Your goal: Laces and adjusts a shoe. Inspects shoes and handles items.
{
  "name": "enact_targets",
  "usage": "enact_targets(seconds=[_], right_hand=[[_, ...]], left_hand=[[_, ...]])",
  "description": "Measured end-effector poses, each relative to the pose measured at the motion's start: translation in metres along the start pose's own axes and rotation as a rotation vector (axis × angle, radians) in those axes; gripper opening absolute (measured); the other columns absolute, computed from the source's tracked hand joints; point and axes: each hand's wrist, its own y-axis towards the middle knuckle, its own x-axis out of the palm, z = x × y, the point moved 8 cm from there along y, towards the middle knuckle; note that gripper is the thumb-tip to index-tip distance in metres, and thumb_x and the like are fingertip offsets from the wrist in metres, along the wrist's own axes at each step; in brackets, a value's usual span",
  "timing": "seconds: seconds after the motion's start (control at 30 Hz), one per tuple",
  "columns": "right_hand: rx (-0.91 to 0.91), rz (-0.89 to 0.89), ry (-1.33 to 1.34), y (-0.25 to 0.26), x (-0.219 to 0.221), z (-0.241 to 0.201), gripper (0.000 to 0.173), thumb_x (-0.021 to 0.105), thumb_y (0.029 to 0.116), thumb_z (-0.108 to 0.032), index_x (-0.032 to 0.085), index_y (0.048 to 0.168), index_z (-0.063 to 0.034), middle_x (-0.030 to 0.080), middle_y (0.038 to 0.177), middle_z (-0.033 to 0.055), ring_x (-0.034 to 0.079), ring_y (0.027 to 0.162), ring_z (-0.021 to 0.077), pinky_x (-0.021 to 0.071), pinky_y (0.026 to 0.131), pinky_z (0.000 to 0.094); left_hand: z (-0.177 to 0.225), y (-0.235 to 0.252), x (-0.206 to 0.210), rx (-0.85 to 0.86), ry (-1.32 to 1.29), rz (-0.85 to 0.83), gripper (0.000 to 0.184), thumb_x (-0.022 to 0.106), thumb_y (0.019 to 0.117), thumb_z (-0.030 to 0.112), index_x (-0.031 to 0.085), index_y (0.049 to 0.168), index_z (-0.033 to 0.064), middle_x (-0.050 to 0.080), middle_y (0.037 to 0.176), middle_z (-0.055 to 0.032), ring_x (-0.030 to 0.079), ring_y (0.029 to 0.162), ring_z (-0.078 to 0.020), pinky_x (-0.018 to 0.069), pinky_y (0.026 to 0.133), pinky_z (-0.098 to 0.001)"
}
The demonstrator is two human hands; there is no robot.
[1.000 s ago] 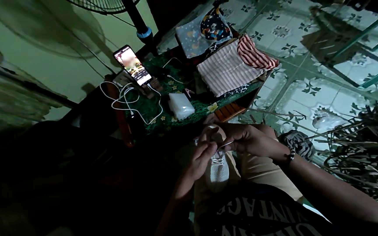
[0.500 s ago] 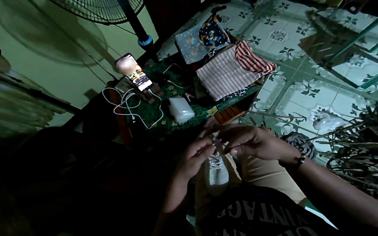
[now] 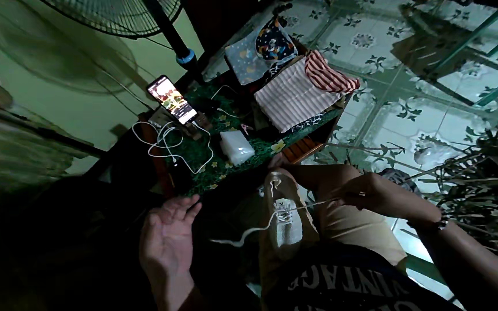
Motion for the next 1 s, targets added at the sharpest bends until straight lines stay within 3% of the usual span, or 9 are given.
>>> enact_targets(seconds=[0.07, 0.13, 0.23, 0.33, 0.5, 0.7, 0.77, 0.87, 1.0], right_hand=[[0.069, -0.019, -0.046, -0.007, -0.003, 0.009, 0.021, 0.061, 0.1021, -0.021, 0.073, 0.104, -0.0040, 0.070, 0.086, 0.0060, 0.062, 0.071, 0.0084, 0.0548, 0.069, 0.0286], [0.140, -0.022, -0.065, -0.015, -0.004, 0.021, 0.020, 0.062, 0.1015, -0.020, 0.074, 0.106, -0.0048, 0.071, 0.088, 0.0074, 0.065, 0.073, 0.0125, 0.0560, 0.071, 0.0335], [0.227, -0.041, -0.074, -0.025, -0.002, 0.037, 0.022, 0.062, 0.1025, -0.021, 0.074, 0.106, -0.0027, 0.071, 0.089, 0.0096, 0.066, 0.075, 0.0156, 0.0569, 0.074, 0.0364], [0.238, -0.044, -0.122, -0.029, 0.000, 0.049, 0.024, 0.062, 0.1023, -0.022, 0.074, 0.106, -0.0025, 0.072, 0.098, 0.0126, 0.069, 0.090, 0.0219, 0.0554, 0.087, 0.0454], [0.200, 0.012, -0.269, -0.030, 0.004, 0.059, 0.018, 0.066, 0.0986, -0.018, 0.078, 0.106, -0.0070, 0.068, 0.110, 0.0180, 0.061, 0.112, 0.0376, 0.0486, 0.099, 0.0575], [0.362, 0.087, -0.425, -0.039, 0.003, 0.083, 0.015, 0.073, 0.0951, -0.027, 0.082, 0.100, -0.0158, 0.065, 0.101, 0.0162, 0.058, 0.108, 0.0398, 0.0474, 0.091, 0.0624], [0.386, 0.080, -0.406, -0.042, 0.006, 0.086, 0.017, 0.070, 0.0966, -0.026, 0.081, 0.101, -0.0138, 0.067, 0.098, 0.0175, 0.061, 0.105, 0.0404, 0.0482, 0.092, 0.0631], [0.388, 0.068, -0.358, -0.044, 0.012, 0.088, 0.021, 0.064, 0.1004, -0.024, 0.080, 0.105, -0.0110, 0.073, 0.095, 0.0162, 0.069, 0.097, 0.0375, 0.0520, 0.089, 0.0624], [0.335, 0.165, -0.270, -0.045, 0.014, 0.089, 0.021, 0.063, 0.1006, -0.021, 0.078, 0.106, -0.0072, 0.073, 0.096, 0.0155, 0.071, 0.093, 0.0348, 0.0540, 0.087, 0.0606]], left_hand=[[-0.003, -0.009, -0.020, -0.049, 0.212, 0.144, 0.038, 0.034, 0.1085, 0.032, 0.065, 0.096, 0.0139, 0.074, 0.099, -0.0044, 0.072, 0.102, -0.0259, 0.0584, 0.095, -0.0483], [-0.006, -0.017, -0.018, -0.108, 0.470, 0.166, 0.033, 0.036, 0.1071, 0.023, 0.064, 0.101, 0.0075, 0.073, 0.094, -0.0022, 0.072, 0.093, -0.0194, 0.0593, 0.088, -0.0391], [-0.014, -0.017, 0.017, -0.101, 0.542, -0.023, 0.024, 0.047, 0.1065, 0.022, 0.065, 0.109, 0.0065, 0.072, 0.093, -0.0007, 0.071, 0.086, -0.0144, 0.0601, 0.080, -0.0324], [-0.031, -0.011, 0.067, -0.083, 0.620, -0.240, 0.022, 0.053, 0.1031, 0.015, 0.068, 0.114, 0.0022, 0.071, 0.096, -0.0009, 0.068, 0.081, -0.0089, 0.0585, 0.072, -0.0263], [-0.063, -0.004, 0.144, -0.095, 0.869, -0.544, 0.028, 0.060, 0.1000, 0.018, 0.071, 0.124, 0.0084, 0.068, 0.111, -0.0059, 0.065, 0.095, -0.0098, 0.0564, 0.083, -0.0265], [-0.093, 0.001, 0.174, -0.313, 1.215, -0.755, 0.035, 0.059, 0.1011, 0.025, 0.067, 0.134, 0.0170, 0.064, 0.134, -0.0069, 0.060, 0.123, -0.0214, 0.0513, 0.101, -0.0406], [-0.103, 0.004, 0.173, -0.358, 1.181, -0.785, 0.035, 0.060, 0.1003, 0.025, 0.067, 0.133, 0.0152, 0.068, 0.126, -0.0058, 0.062, 0.120, -0.0205, 0.0511, 0.102, -0.0418], [-0.110, 0.006, 0.174, -0.435, 1.121, -0.824, 0.035, 0.062, 0.0987, 0.023, 0.066, 0.132, 0.0136, 0.071, 0.111, -0.0057, 0.067, 0.105, -0.0182, 0.0540, 0.095, -0.0414], [-0.113, 0.005, 0.178, -0.475, 0.992, -0.888, 0.031, 0.061, 0.0988, 0.011, 0.066, 0.129, 0.0117, 0.072, 0.114, -0.0053, 0.068, 0.103, -0.0147, 0.0549, 0.093, -0.0368]])
